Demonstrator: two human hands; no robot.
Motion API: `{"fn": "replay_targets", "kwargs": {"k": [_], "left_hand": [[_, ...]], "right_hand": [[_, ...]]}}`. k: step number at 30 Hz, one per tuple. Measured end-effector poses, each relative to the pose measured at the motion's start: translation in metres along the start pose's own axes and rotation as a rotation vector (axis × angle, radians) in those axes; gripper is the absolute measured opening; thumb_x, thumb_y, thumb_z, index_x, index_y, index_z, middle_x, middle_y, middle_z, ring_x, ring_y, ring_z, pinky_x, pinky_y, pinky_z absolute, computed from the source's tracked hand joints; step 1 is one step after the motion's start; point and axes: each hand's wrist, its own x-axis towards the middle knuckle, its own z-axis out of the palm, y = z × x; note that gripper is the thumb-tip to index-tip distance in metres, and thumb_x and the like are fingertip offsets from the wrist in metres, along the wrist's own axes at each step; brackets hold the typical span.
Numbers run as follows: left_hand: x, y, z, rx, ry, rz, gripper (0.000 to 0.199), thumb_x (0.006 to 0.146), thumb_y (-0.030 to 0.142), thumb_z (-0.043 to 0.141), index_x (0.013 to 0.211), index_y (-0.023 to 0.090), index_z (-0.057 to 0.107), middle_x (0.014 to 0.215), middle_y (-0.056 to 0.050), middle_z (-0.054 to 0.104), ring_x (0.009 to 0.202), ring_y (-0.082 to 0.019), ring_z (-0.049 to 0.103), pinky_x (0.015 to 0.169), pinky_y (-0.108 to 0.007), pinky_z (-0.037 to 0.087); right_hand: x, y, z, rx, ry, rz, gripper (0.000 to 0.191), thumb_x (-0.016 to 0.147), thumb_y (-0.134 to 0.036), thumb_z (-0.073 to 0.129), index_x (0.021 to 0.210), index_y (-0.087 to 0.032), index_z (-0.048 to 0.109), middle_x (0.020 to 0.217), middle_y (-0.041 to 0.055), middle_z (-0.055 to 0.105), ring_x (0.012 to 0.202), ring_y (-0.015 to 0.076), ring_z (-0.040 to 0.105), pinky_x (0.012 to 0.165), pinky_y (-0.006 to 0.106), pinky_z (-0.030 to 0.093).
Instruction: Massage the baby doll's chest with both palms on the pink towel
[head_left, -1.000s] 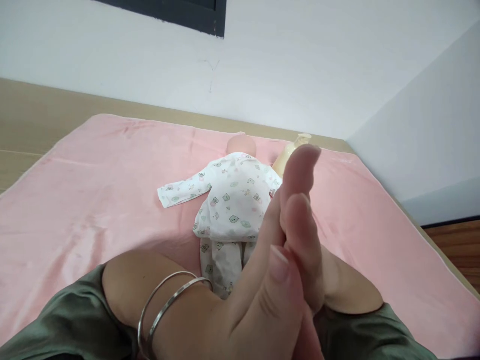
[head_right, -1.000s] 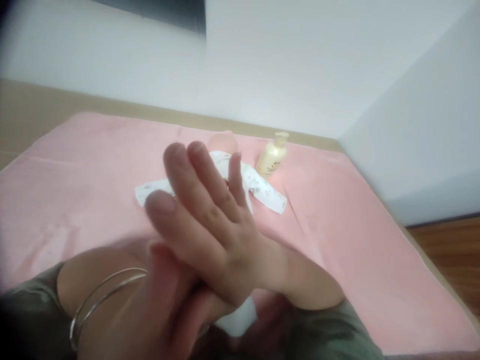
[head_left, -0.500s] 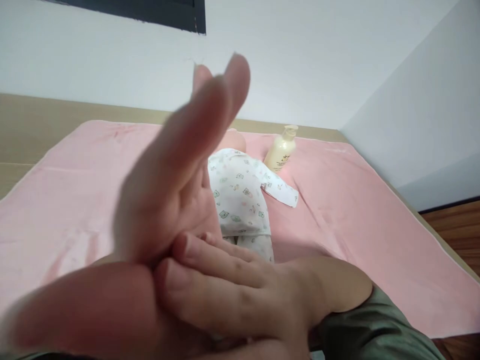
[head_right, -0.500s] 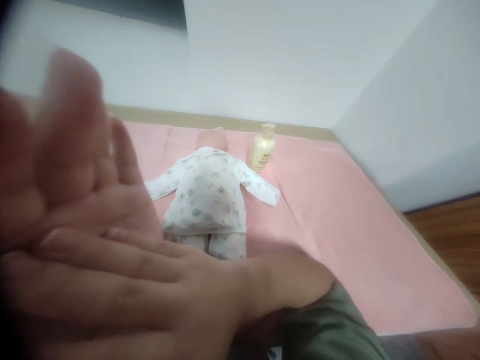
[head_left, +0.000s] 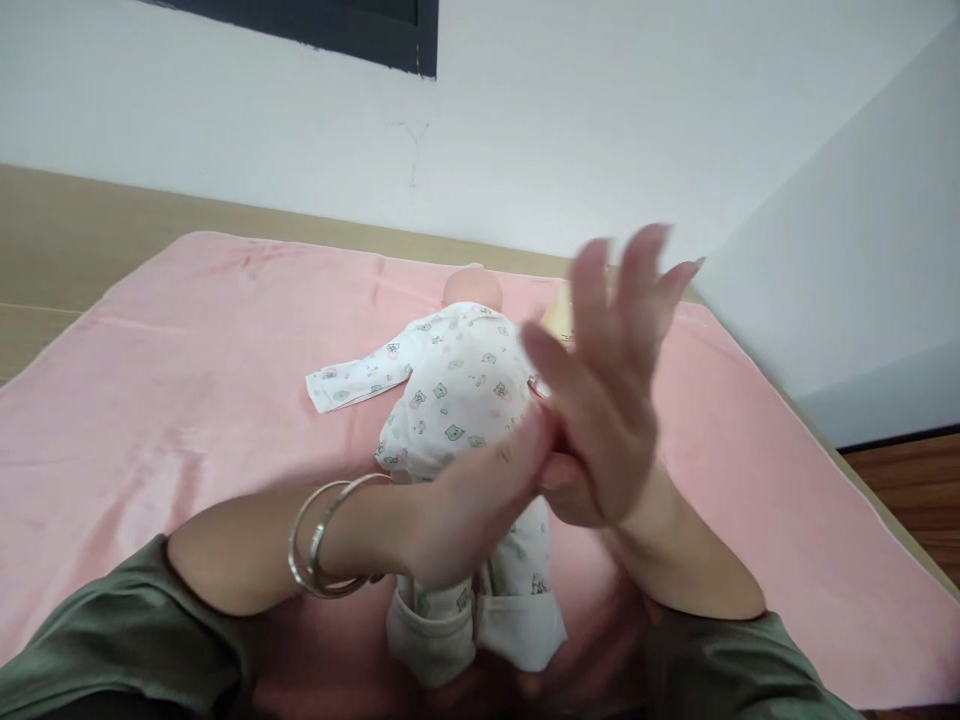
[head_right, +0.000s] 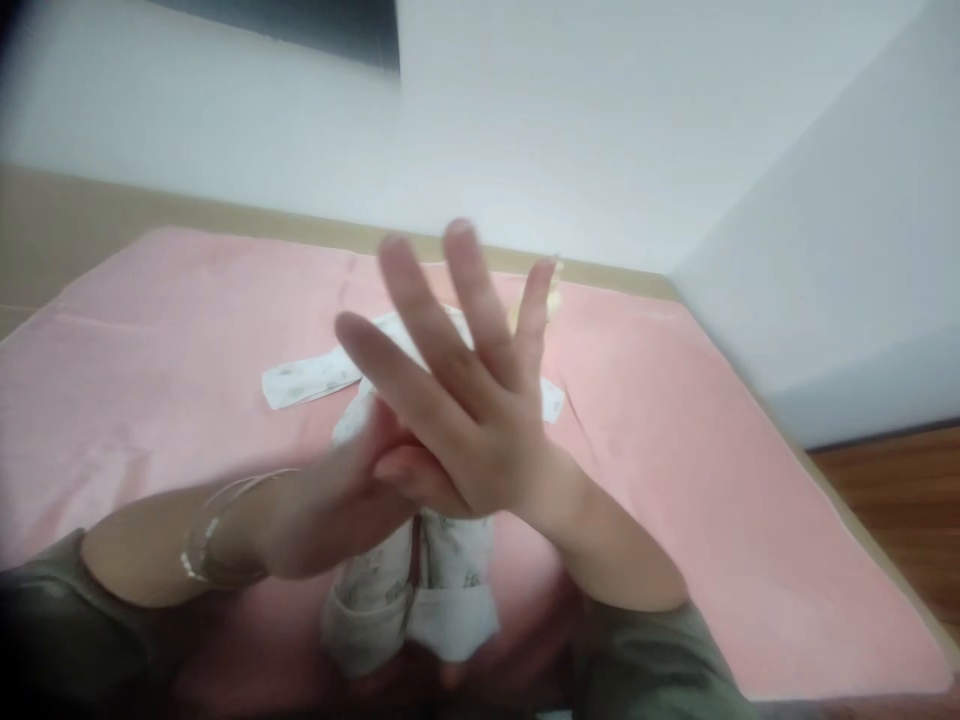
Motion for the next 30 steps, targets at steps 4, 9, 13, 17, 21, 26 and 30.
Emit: {"fn": "replay_targets", "kwargs": {"k": [4, 9, 13, 17, 21, 26, 30], "left_hand": [[0.010, 0.022, -0.017, 0.192, 0.252, -0.071, 0.092, 0.102, 0.037, -0.021, 0.141, 0.025, 0.062, 0.122, -0.007, 0.076, 0.144, -0.022, 0.055, 0.110, -0.047, 0.059], [0.034, -0.033, -0.035, 0.096, 0.340, 0.058, 0.062, 0.109, 0.040, 0.002, 0.154, 0.025, 0.041, 0.157, -0.001, 0.052, 0.152, -0.020, 0.043, 0.124, -0.044, 0.046], [0.065, -0.108, -0.059, 0.451, 0.677, -0.126, 0.042, 0.099, 0.026, 0.042, 0.138, 0.020, 0.055, 0.149, -0.010, 0.060, 0.145, -0.028, 0.050, 0.125, -0.052, 0.042], [0.080, -0.151, -0.076, 0.704, 0.720, -0.141, 0.035, 0.092, 0.016, 0.040, 0.118, 0.017, 0.064, 0.130, -0.015, 0.068, 0.135, -0.031, 0.057, 0.127, -0.057, 0.035], [0.075, -0.164, -0.076, 0.751, 0.687, -0.086, 0.039, 0.090, 0.019, 0.038, 0.118, 0.018, 0.065, 0.129, -0.014, 0.070, 0.129, -0.030, 0.060, 0.124, -0.056, 0.038], [0.062, -0.175, -0.072, 0.780, 0.724, -0.031, 0.043, 0.091, 0.025, 0.040, 0.125, 0.016, 0.065, 0.138, -0.014, 0.067, 0.134, -0.028, 0.058, 0.125, -0.052, 0.038], [0.054, -0.180, -0.071, 0.777, 0.726, -0.020, 0.044, 0.095, 0.029, 0.039, 0.128, 0.015, 0.064, 0.142, -0.014, 0.066, 0.138, -0.028, 0.056, 0.128, -0.053, 0.034]], "right_hand": [[0.016, 0.020, 0.015, -0.101, 0.127, -0.087, 0.071, 0.101, -0.069, 0.005, 0.156, -0.039, 0.039, 0.170, -0.0068, 0.030, 0.159, 0.0471, -0.001, 0.122, 0.079, -0.004], [0.029, 0.053, 0.043, 0.003, 0.114, 0.170, 0.064, 0.107, -0.052, 0.011, 0.163, -0.025, 0.025, 0.173, 0.0052, 0.022, 0.161, 0.0391, 0.007, 0.126, 0.074, 0.012], [0.025, 0.068, 0.083, 0.091, -0.064, 0.214, 0.060, 0.105, -0.032, 0.024, 0.160, -0.011, 0.031, 0.169, 0.0121, 0.032, 0.160, 0.0278, 0.024, 0.133, 0.056, 0.019], [0.017, 0.080, 0.122, 0.131, -0.220, 0.200, 0.057, 0.100, -0.022, 0.027, 0.152, -0.011, 0.048, 0.162, 0.0120, 0.045, 0.157, 0.0246, 0.033, 0.133, 0.055, 0.022], [0.017, 0.091, 0.134, 0.189, -0.209, 0.264, 0.057, 0.098, -0.019, 0.030, 0.150, -0.019, 0.053, 0.159, 0.0072, 0.050, 0.154, 0.0215, 0.039, 0.131, 0.054, 0.025], [0.023, 0.102, 0.129, 0.175, -0.268, 0.299, 0.054, 0.098, -0.027, 0.037, 0.149, -0.020, 0.054, 0.164, 0.0064, 0.043, 0.158, 0.0248, 0.030, 0.131, 0.057, 0.022], [0.028, 0.111, 0.126, 0.149, -0.318, 0.275, 0.055, 0.100, -0.032, 0.039, 0.152, -0.018, 0.050, 0.167, 0.0101, 0.036, 0.159, 0.0289, 0.026, 0.129, 0.063, 0.020]]}}
